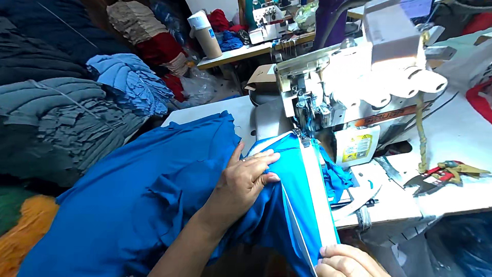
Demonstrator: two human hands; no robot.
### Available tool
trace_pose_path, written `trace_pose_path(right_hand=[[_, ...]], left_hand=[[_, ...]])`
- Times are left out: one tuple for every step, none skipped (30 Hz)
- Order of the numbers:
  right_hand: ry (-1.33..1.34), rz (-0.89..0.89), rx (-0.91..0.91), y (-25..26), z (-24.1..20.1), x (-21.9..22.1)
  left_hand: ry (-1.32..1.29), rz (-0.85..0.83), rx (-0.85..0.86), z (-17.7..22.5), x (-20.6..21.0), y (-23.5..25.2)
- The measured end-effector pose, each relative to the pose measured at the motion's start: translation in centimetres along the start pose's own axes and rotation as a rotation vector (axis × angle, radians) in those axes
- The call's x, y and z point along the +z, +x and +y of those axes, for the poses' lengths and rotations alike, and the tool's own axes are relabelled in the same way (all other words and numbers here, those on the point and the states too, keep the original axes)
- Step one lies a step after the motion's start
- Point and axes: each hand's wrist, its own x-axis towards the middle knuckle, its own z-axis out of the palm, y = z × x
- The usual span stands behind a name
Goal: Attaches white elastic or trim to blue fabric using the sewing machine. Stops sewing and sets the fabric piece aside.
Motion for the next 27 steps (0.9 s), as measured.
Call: trace_pose_path(right_hand=[[0.009, 0.001, -0.001, 0.3, 0.1, -0.1], [0.016, 0.002, 0.003, 0.7, 0.2, -0.2], [0.018, -0.001, 0.012, 1.1, 0.3, -0.4], [0.017, -0.007, 0.023, 1.6, 0.4, -0.6], [0.007, -0.008, 0.029, 2.2, 0.6, -0.8], [0.001, -0.007, 0.033, 2.7, 0.9, -0.8], [-0.004, -0.003, 0.034, 3.2, 1.2, -0.7], [-0.007, 0.008, 0.031, 3.7, 1.7, -0.5], [-0.014, 0.025, 0.025, 4.3, 2.2, -0.3], [-0.024, 0.052, 0.013, 4.8, 2.7, 0.0], [-0.027, 0.081, -0.006, 5.4, 3.3, 0.3], [-0.029, 0.115, -0.027, 5.9, 3.9, 0.7], [-0.030, 0.146, -0.047, 6.4, 4.5, 1.0], [-0.023, 0.176, -0.061, 6.9, 5.0, 1.3], [-0.016, 0.201, -0.062, 7.4, 5.3, 1.4], [-0.013, 0.219, -0.058, 8.0, 5.5, 1.5], [-0.009, 0.227, -0.051, 8.4, 5.6, 1.4], [-0.004, 0.225, -0.042, 8.8, 5.8, 1.4], [0.008, 0.218, -0.027, 9.0, 5.9, 1.3], [0.025, 0.210, -0.010, 9.2, 6.1, 1.2], [0.052, 0.204, 0.008, 9.4, 6.3, 1.1], [0.078, 0.199, 0.024, 9.6, 6.4, 1.0], [0.097, 0.190, 0.035, 9.7, 6.6, 1.0], [0.107, 0.178, 0.037, 9.9, 6.8, 0.9], [0.113, 0.165, 0.032, 10.0, 7.0, 0.8], [0.118, 0.148, 0.021, 10.2, 7.2, 0.7], [0.120, 0.128, 0.004, 10.3, 7.5, 0.6]], left_hand=[[-0.031, -0.032, -0.064, 1.5, -0.6, 1.0], [-0.035, -0.072, -0.126, 2.2, -1.0, 1.8], [-0.037, -0.101, -0.169, 2.1, -1.1, 2.4], [-0.065, -0.107, -0.182, 1.1, -0.9, 2.7], [-0.046, -0.063, -0.077, -1.8, -0.2, 2.1], [-0.037, -0.035, 0.028, -5.0, 0.5, 1.6], [-0.028, -0.025, 0.104, -8.2, 1.2, 1.1], [-0.028, -0.017, 0.148, -10.4, 1.6, 1.0], [-0.038, -0.026, 0.119, -10.4, 1.6, 1.8], [-0.046, -0.030, 0.062, -9.3, 1.4, 2.9], [-0.060, -0.011, 0.019, -7.9, 1.3, 4.0], [-0.055, -0.002, -0.008, -7.3, 1.3, 4.7], [-0.042, -0.005, -0.022, -7.2, 1.2, 5.2], [-0.024, -0.010, -0.022, -7.4, 1.2, 5.5], [-0.006, -0.024, -0.014, -7.7, 1.1, 5.6], [0.009, -0.042, -0.007, -8.1, 0.9, 5.8], [0.027, -0.057, 0.000, -8.4, 0.6, 5.8], [0.042, -0.075, 0.002, -8.6, 0.2, 5.8], [0.053, -0.088, 0.001, -8.7, -0.3, 5.8], [0.068, -0.086, -0.006, -8.6, -1.0, 5.6], [0.095, -0.073, -0.024, -8.4, -1.9, 5.4], [0.131, -0.046, -0.029, -8.1, -2.8, 5.1], [0.144, -0.027, -0.032, -7.5, -4.0, 4.8], [0.164, -0.023, -0.022, -6.4, -5.5, 4.4], [0.186, -0.030, 0.002, -5.2, -7.1, 3.8], [0.208, -0.051, 0.039, -4.0, -8.8, 3.1], [0.233, -0.074, 0.085, -2.8, -10.5, 2.1]])
